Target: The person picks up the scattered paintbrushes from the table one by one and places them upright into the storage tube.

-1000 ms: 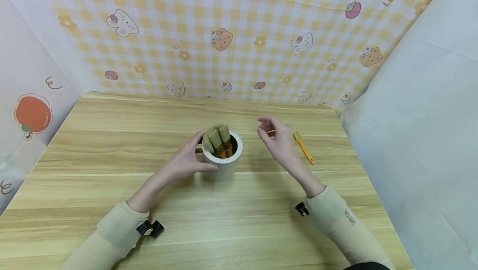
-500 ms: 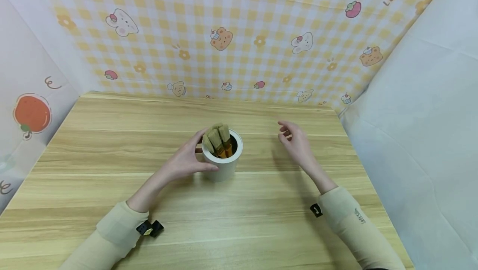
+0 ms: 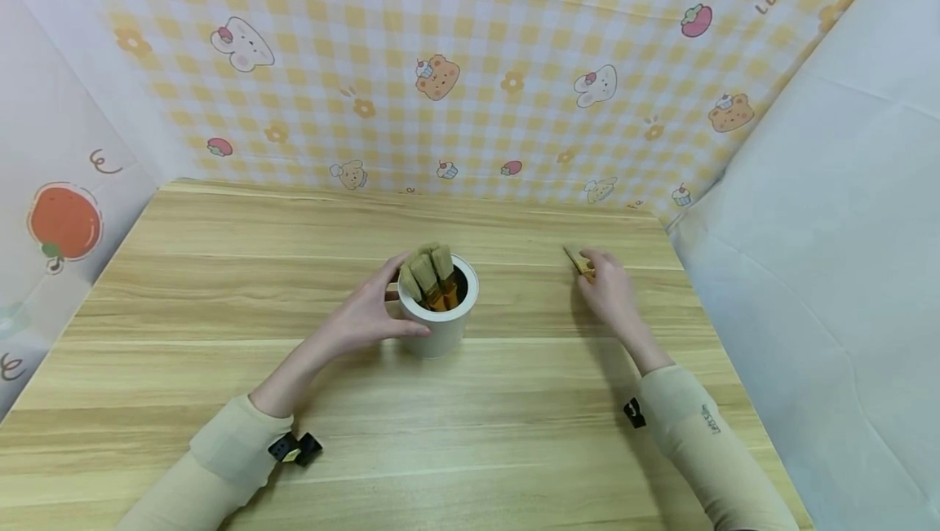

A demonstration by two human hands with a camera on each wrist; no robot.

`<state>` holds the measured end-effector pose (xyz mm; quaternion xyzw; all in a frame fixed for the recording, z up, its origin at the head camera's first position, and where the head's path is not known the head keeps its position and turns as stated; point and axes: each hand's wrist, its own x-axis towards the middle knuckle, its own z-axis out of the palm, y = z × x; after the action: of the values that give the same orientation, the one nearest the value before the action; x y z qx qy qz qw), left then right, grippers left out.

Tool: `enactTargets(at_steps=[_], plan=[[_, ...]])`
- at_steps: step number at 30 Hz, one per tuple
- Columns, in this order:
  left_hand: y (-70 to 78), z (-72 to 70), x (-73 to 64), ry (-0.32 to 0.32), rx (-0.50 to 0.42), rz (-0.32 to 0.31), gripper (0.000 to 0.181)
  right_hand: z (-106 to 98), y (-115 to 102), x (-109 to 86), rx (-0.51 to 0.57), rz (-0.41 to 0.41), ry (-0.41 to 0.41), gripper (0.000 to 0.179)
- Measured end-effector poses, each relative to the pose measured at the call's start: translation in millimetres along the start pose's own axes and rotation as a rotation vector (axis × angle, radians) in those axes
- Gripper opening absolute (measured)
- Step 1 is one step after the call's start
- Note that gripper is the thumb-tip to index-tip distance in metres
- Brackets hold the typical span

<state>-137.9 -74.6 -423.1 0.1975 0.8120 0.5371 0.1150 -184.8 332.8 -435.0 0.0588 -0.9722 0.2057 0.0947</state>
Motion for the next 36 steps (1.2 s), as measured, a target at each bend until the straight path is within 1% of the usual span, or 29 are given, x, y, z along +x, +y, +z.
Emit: enactTargets(at_steps=[5, 15, 21, 25, 28, 31, 33, 36], plan=[[0.1, 0.3, -0.1, 0.000, 0.001, 0.005, 0.112, 0, 11, 0.9, -0.025, 0.038, -0.062, 0.049], [0.5, 1.1, -0.3, -0.008, -0.001, 0.008, 0.112, -4, 23, 3.6, -0.066, 0.084, -0.213, 0.056], [1.6, 1.1, -0.1, -0.009, -0.004, 0.002, 0.112, -14, 20, 8.3, -0.056, 0.137, -0.315, 0.062], [2.3, 1.3, -0.1, -0.008, 0.001, 0.000, 0.112, -18, 15, 10.4, -0.069, 0.153, -0.368, 0.063], [2.6, 1.3, -0.4, -0.005, 0.005, 0.004, 0.112, -19, 11, 11.5, -0.046, 0.143, -0.375, 0.063], [2.5, 1.1, -0.4, 0.001, 0.004, 0.003, 0.112, -22, 4, 13.2, 0.015, 0.127, -0.353, 0.058], [2.4, 0.8, -0.3, 0.003, 0.005, 0.000, 0.113, -25, -4, 14.2, 0.045, 0.112, -0.317, 0.055], [1.9, 0.4, -0.4, 0.001, 0.006, -0.005, 0.113, -32, -20, 15.7, 0.088, 0.082, -0.237, 0.052]])
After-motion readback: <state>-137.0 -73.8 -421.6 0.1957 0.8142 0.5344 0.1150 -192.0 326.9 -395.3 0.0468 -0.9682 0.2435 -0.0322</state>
